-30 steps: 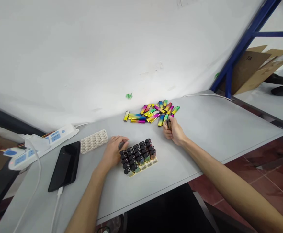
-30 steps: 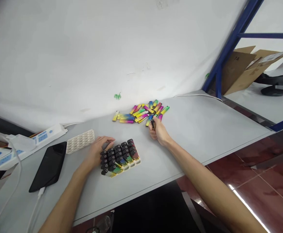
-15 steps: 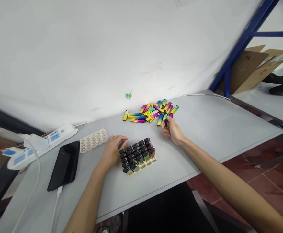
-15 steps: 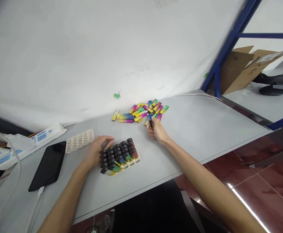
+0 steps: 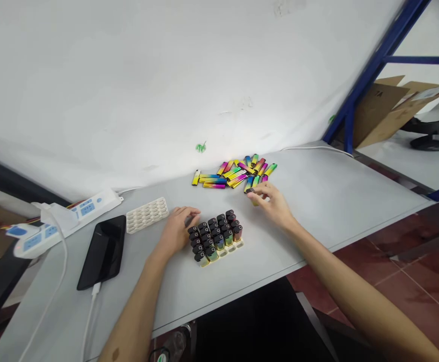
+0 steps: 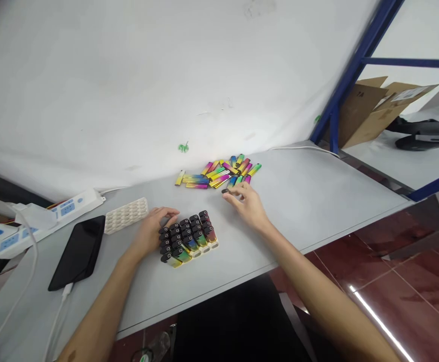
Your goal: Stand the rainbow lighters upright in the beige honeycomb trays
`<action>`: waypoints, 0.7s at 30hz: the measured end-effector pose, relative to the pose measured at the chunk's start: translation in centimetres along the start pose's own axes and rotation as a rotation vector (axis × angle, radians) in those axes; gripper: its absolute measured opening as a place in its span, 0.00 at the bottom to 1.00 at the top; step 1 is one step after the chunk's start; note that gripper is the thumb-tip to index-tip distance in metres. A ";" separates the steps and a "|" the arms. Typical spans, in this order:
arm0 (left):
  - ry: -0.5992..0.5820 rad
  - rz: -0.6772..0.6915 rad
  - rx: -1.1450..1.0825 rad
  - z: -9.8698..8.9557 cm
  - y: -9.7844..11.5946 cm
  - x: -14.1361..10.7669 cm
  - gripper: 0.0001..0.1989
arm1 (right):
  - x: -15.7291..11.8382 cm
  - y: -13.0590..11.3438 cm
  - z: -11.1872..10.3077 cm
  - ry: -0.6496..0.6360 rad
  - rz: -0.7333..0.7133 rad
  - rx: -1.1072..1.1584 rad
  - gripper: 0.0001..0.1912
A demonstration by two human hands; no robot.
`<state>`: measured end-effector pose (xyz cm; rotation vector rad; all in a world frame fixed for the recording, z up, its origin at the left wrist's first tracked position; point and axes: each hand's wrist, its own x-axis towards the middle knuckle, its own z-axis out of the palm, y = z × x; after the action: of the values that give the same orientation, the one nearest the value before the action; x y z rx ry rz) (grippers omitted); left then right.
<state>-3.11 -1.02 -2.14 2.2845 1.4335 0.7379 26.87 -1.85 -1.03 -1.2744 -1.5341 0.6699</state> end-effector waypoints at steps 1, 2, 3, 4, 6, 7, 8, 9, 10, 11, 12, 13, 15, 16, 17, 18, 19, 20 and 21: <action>-0.001 0.007 0.003 0.1 -0.1 0.0 0.12 | -0.7 -0.7 -0.3 0.030 -0.005 -0.027 0.13; 0.000 0.012 0.006 0.1 -0.2 0.0 0.12 | -1.6 -1.6 -0.6 0.052 -0.019 -0.042 0.12; -0.001 0.015 0.009 0.2 -0.3 0.0 0.11 | -2.4 -2.5 -0.8 0.081 -0.043 -0.045 0.10; -0.001 0.016 0.013 0.3 -0.3 0.0 0.11 | -3.3 -3.5 -1.0 0.102 -0.064 -0.041 0.08; -0.001 0.020 0.015 0.4 -0.4 0.1 0.10 | -5.1 -5.5 -1.1 0.127 -0.116 -0.014 0.08; -0.001 0.021 0.014 0.4 -0.4 0.1 0.10 | -5.8 -6.4 -1.0 0.120 -0.147 -0.002 0.09; -0.004 0.022 0.012 0.4 -0.4 0.1 0.10 | -6.5 -7.1 -0.8 0.099 -0.196 -0.006 0.11; -0.006 0.024 0.009 0.4 -0.4 0.1 0.10 | -7.2 -7.7 -0.5 0.063 -0.248 -0.018 0.12; -0.010 0.027 0.006 0.3 -0.4 0.0 0.10 | -7.7 -8.0 -0.1 0.019 -0.301 -0.033 0.13; -0.013 0.030 0.006 0.3 -0.3 0.0 0.10 | -8.1 -8.1 0.4 -0.030 -0.349 -0.050 0.14; -0.015 0.032 0.007 0.3 -0.3 0.0 0.10 | -8.5 -8.1 0.9 -0.082 -0.387 -0.062 0.15; -0.015 0.035 0.009 0.3 -0.3 0.0 0.10 | -8.8 -7.9 1.5 -0.130 -0.413 -0.073 0.15; -0.012 0.041 0.009 0.2 -0.2 -0.1 0.10 | -9.2 -7.2 2.5 -0.207 -0.435 -0.109 0.14; -0.010 0.043 0.008 0.2 -0.2 -0.1 0.10 | -9.3 -6.9 2.9 -0.238 -0.433 -0.141 0.13; -0.009 0.044 0.006 0.2 -0.2 -0.2 0.10 | -9.4 -6.6 3.2 -0.265 -0.426 -0.177 0.11; -0.010 0.044 0.005 0.2 -0.2 -0.2 0.10 | -9.5 -6.4 3.5 -0.283 -0.418 -0.215 0.11; -0.012 0.043 0.004 0.1 -0.1 -0.2 0.10 | -9.5 -6.3 3.6 -0.295 -0.412 -0.251 0.10; -0.016 0.041 0.003 0.1 -0.1 -0.2 0.10 | -9.5 -6.3 3.7 -0.302 -0.406 -0.281 0.10; -0.018 0.040 0.002 0.1 -0.1 -0.2 0.10 | -9.5 -6.3 3.7 -0.299 -0.402 -0.308 0.10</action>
<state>-3.20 -1.21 -2.32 2.3213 1.3855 0.7256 20.53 -12.03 -0.12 -1.0658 -2.1314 0.3817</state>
